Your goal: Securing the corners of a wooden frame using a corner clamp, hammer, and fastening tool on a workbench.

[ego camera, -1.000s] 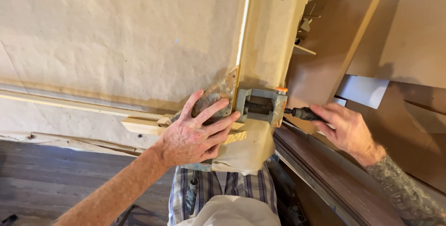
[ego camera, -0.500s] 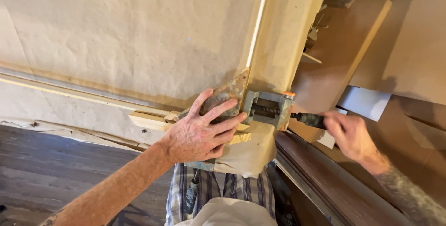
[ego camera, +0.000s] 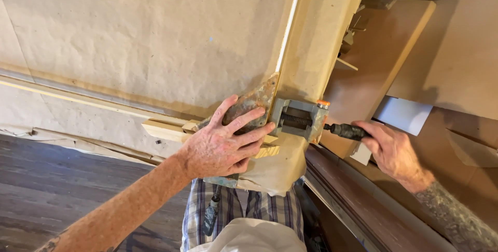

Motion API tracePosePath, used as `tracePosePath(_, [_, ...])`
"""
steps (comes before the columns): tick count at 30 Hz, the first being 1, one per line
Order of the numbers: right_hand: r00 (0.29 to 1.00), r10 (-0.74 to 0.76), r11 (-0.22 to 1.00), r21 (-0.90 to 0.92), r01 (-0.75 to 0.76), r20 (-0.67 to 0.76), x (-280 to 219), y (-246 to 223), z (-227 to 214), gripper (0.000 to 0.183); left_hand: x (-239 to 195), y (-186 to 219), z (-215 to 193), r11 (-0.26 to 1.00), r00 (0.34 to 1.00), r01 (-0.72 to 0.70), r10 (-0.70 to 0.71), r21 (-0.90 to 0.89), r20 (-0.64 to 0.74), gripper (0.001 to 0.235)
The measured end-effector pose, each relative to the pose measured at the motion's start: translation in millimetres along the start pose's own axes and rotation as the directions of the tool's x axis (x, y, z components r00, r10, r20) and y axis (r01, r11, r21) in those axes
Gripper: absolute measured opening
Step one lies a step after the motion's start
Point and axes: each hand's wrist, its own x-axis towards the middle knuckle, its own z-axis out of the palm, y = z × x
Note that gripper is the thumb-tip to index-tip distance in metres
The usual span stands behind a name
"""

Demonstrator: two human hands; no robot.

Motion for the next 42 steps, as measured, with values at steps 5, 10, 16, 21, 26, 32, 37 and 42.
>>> tracePosePath(5, [0.459,0.449,-0.052,0.535,-0.843,0.767,35.2,-27.2,-34.7,0.07,-3.7,4.0,0.2,1.0,1.0,-0.004,0.004,-0.001,0.015,0.039])
tracePosePath(10, [0.517,0.685,0.473,0.226,-0.852,0.514,43.3,-51.7,-44.1,0.078,-0.2,1.3,1.7,1.0,1.0,-0.009,0.009,0.012,0.005,0.037])
tracePosePath(16, [0.978,-0.174,0.976,-0.153,0.155,-0.113,2.3,-12.0,-8.2,0.054,-1.3,2.1,2.7,1.0,1.0,-0.001,0.001,0.003,-0.021,0.033])
tracePosePath(21, [0.997,0.002,0.996,0.09,-0.01,0.083,1.5,7.1,4.4,0.051,0.4,1.1,1.1,1.0,1.0,-0.005,0.006,0.012,-0.017,0.034])
tracePosePath(26, [0.952,0.197,0.919,0.295,-0.262,0.234,26.1,-22.4,-27.9,0.047,2.4,1.5,-1.1,1.0,1.0,-0.012,0.012,0.029,-0.01,0.033])
tracePosePath(32, [0.881,0.329,0.824,0.353,-0.444,0.339,41.4,-45.8,-53.2,0.042,2.5,2.7,-0.1,0.999,1.0,-0.011,0.012,0.038,-0.018,0.035])
tracePosePath(37, [0.95,0.16,0.906,-0.422,-0.033,0.269,52.0,-82.4,-25.6,0.039,0.4,3.7,3.3,0.998,0.999,-0.017,0.019,0.058,-0.042,0.037])
tracePosePath(42, [0.966,0.256,0.878,-0.412,-0.242,-0.022,55.4,-68.6,5.2,0.043,-2.0,6.9,17.1,1.0,0.975,-0.004,0.009,0.025,-0.224,0.034])
